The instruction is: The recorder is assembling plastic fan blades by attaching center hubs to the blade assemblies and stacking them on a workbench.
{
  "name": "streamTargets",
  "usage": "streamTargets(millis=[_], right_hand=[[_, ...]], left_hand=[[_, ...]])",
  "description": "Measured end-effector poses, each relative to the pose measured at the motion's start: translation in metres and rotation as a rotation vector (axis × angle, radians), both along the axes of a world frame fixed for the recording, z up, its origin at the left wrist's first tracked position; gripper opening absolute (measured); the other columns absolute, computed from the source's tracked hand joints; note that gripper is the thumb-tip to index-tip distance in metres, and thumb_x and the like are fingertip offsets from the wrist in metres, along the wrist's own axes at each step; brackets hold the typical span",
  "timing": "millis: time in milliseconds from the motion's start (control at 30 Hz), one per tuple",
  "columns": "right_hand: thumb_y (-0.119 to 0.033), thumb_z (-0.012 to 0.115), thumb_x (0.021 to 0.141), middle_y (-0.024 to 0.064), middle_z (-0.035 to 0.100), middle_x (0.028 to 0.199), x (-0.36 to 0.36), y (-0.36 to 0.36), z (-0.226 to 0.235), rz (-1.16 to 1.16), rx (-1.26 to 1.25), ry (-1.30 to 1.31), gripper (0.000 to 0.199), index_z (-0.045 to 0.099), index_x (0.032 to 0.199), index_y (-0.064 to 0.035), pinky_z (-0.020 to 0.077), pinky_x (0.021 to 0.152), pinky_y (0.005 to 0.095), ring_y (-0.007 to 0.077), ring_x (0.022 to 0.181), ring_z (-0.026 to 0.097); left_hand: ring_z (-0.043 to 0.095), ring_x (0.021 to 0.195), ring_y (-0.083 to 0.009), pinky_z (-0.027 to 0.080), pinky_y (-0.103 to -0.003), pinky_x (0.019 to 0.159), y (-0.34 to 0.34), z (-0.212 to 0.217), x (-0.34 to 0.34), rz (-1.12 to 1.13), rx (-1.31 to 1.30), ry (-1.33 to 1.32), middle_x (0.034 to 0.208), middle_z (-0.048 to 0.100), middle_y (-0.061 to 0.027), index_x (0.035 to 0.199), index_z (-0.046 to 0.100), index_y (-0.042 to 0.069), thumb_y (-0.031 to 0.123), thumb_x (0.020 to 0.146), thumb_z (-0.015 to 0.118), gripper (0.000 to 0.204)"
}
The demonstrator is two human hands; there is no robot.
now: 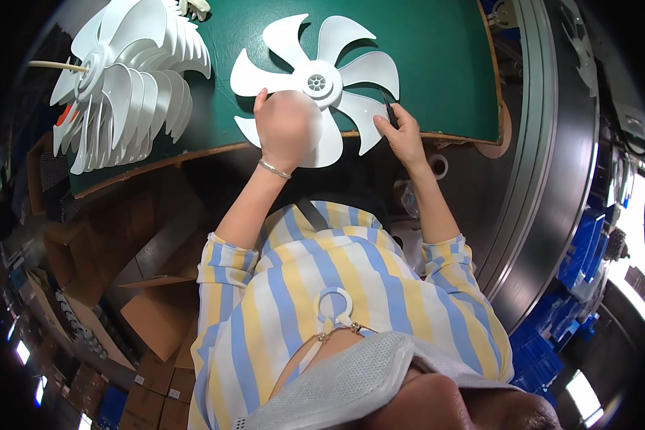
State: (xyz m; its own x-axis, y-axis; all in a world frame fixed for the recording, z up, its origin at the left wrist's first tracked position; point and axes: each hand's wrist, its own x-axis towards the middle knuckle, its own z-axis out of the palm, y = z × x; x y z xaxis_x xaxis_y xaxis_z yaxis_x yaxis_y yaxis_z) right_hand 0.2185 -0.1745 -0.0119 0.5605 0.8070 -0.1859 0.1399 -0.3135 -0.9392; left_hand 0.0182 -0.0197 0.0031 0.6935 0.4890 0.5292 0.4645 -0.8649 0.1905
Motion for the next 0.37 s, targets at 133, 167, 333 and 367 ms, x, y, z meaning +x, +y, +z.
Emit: streamTargets(millis=[133,167,333,367], right_hand=[[-0.019,0.068,0.090,0.0019,0.063,0.081,0.000,0.000,-0.001,-0.014,0.021,-0.026,0.023,0.061,0.097,0.0015,0.0455,0.070,0.0274,0.0089,0.076,0.054],[-0.019,0.068,0.090,0.0019,0.063,0.081,0.000,0.000,-0.002,-0.013,0.021,-0.028,0.023,0.061,0.097,0.0015,0.0455,0.070,0.0274,0.0089,0.076,0.054],[-0.019,0.068,0.090,0.0022,0.064,0.082,-0.001,0.000,-0.002,-0.020,0.052,-0.002,0.024,0.061,0.099,0.0019,0.0459,0.071,0.0274,0.0092,0.077,0.055],[-0.019,0.068,0.090,0.0022,0.064,0.082,-0.001,0.000,-0.001,-0.018,0.053,-0.006,0.024,0.061,0.099,0.0019,0.0459,0.071,0.0274,0.0092,0.077,0.055]], left_hand=[[0.054,0.103,-0.0229,0.029,-0.049,0.110,-0.004,-0.004,0.007,-0.127,-0.078,0.043,0.101,0.057,-0.0046,0.117,0.066,0.019,0.015,0.085,0.068,0.032],[0.054,0.103,-0.0229,0.029,-0.049,0.110,-0.006,-0.001,0.009,-0.127,-0.077,0.041,0.101,0.057,-0.0046,0.117,0.066,0.019,0.015,0.085,0.068,0.032],[0.051,0.106,-0.0213,0.024,-0.051,0.113,-0.008,0.004,0.016,-0.091,-0.113,0.209,0.102,0.051,-0.0054,0.137,0.055,0.025,0.018,0.088,0.065,0.050],[0.050,0.107,-0.0210,0.024,-0.051,0.113,-0.008,0.008,0.018,-0.089,-0.128,0.226,0.103,0.052,-0.0056,0.138,0.054,0.025,0.019,0.088,0.065,0.052]])
